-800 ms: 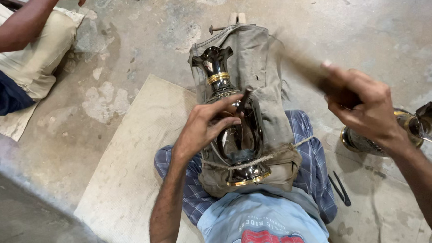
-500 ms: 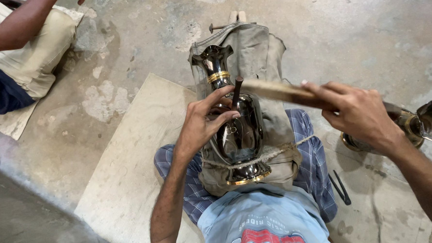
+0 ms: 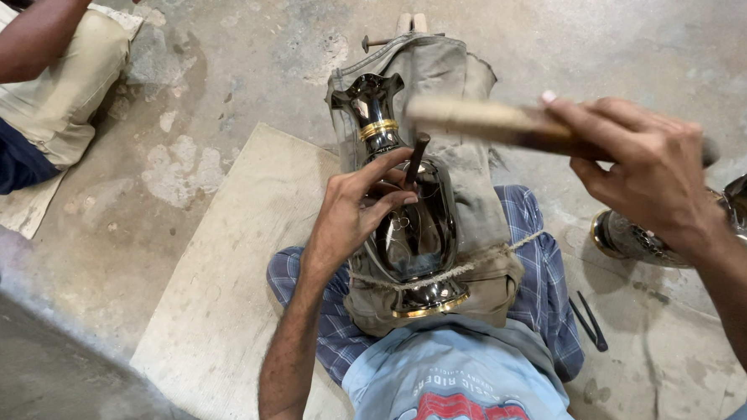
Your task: The person uses a chisel and hammer to engrave a floral pattern onto a polished metal vase. They repeatedly strike the chisel against the vase surface to create the design.
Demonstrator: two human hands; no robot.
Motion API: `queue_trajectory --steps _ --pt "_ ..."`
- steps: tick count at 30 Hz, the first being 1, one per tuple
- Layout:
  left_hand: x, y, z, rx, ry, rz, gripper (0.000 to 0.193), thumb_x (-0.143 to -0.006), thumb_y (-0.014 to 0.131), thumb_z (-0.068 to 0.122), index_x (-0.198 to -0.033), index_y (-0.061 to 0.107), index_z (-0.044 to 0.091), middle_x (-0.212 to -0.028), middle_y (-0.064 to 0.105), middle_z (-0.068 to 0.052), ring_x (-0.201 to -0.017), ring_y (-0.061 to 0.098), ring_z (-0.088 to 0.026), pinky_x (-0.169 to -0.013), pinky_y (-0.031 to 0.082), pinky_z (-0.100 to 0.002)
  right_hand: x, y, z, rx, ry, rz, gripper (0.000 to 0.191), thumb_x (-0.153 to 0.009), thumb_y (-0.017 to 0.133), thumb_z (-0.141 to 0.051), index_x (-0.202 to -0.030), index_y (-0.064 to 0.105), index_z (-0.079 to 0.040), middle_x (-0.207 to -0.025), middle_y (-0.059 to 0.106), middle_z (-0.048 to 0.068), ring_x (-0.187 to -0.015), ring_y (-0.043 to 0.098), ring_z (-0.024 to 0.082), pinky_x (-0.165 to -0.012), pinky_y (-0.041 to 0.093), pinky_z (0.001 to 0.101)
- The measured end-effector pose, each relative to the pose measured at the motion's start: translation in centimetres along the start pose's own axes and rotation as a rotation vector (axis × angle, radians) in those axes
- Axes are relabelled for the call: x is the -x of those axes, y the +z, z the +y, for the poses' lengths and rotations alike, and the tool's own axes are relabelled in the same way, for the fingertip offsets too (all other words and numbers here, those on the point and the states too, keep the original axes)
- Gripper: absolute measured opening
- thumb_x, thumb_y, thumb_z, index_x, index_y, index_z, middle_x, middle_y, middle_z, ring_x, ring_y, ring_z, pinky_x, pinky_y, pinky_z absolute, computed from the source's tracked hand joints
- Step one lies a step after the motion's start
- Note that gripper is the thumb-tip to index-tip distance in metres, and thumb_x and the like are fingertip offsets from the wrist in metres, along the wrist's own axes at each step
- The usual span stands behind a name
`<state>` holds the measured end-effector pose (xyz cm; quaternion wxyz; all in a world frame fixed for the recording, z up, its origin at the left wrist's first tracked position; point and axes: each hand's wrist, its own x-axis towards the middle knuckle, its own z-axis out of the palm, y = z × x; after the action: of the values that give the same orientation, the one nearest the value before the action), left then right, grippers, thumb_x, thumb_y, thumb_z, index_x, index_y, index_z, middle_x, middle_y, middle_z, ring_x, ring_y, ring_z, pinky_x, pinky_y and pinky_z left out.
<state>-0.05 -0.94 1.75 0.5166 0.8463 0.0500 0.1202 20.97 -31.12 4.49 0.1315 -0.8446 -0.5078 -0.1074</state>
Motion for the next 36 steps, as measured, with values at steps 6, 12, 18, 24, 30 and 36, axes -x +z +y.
queue_trajectory --steps 6,12,18,24,30,36 --pt "-0.3 -0.1 0.2 -0.017 0.045 -0.037 0.056 -0.089 0.076 0.012 -0.142 0.058 0.017 -0.112 0.079 -0.01 -0.1 0.079 -0.021 -0.085 0.068 -0.038 0.6 0.9 -0.2 0.101 -0.069 0.065 0.058 -0.095 0.076 -0.018 -0.15 0.059 -0.026 -0.117 0.077 0.008 -0.083 0.072 0.02 -0.067 0.062 0.0347" --pt "-0.3 -0.4 0.7 0.019 0.053 -0.082 0.055 -0.091 0.073 0.01 -0.143 0.058 0.018 -0.114 0.079 -0.009 -0.101 0.079 -0.02 -0.087 0.068 -0.036 1.7 1.9 0.2 0.026 -0.003 -0.039 0.059 -0.093 0.076 -0.018 -0.149 0.058 -0.023 -0.111 0.077 0.011 -0.074 0.07 0.02 -0.061 0.062 0.0378" --pt "-0.6 -1.0 1.6 -0.03 0.063 -0.134 0.057 -0.091 0.075 0.012 -0.145 0.057 0.017 -0.108 0.08 -0.009 -0.098 0.08 -0.017 -0.086 0.065 -0.036 3.1 3.4 1.2 -0.36 0.099 0.108 0.059 -0.097 0.074 -0.015 -0.152 0.054 -0.022 -0.103 0.071 0.01 -0.073 0.065 0.017 -0.059 0.06 0.0335" --pt "-0.7 -1.3 1.6 -0.045 0.067 -0.205 0.056 -0.09 0.075 0.015 -0.144 0.058 0.017 -0.106 0.08 -0.008 -0.096 0.08 -0.018 -0.085 0.065 -0.038 4.3 5.0 1.7 -0.394 0.043 0.337 0.057 -0.103 0.076 -0.019 -0.154 0.053 -0.025 -0.097 0.066 0.002 -0.074 0.064 0.011 -0.065 0.057 0.0265" --pt "-0.3 -0.5 0.7 -0.01 0.02 -0.059 0.058 -0.091 0.073 0.018 -0.145 0.055 0.021 -0.11 0.078 -0.009 -0.101 0.079 -0.02 -0.087 0.068 -0.039 4.3 4.4 1.0 0.011 0.113 -0.004 0.062 -0.093 0.075 -0.019 -0.152 0.057 -0.03 -0.105 0.077 0.002 -0.063 0.064 0.013 -0.054 0.056 0.0295" --pt "-0.1 -0.1 -0.1 -0.009 -0.006 -0.03 0.059 -0.088 0.078 0.019 -0.143 0.057 0.021 -0.108 0.079 -0.009 -0.1 0.079 -0.021 -0.087 0.068 -0.039 3.0 3.5 0.3 0.069 0.035 -0.17 0.061 -0.087 0.076 -0.024 -0.145 0.059 -0.031 -0.106 0.078 0.002 -0.061 0.067 0.014 -0.05 0.058 0.0326"
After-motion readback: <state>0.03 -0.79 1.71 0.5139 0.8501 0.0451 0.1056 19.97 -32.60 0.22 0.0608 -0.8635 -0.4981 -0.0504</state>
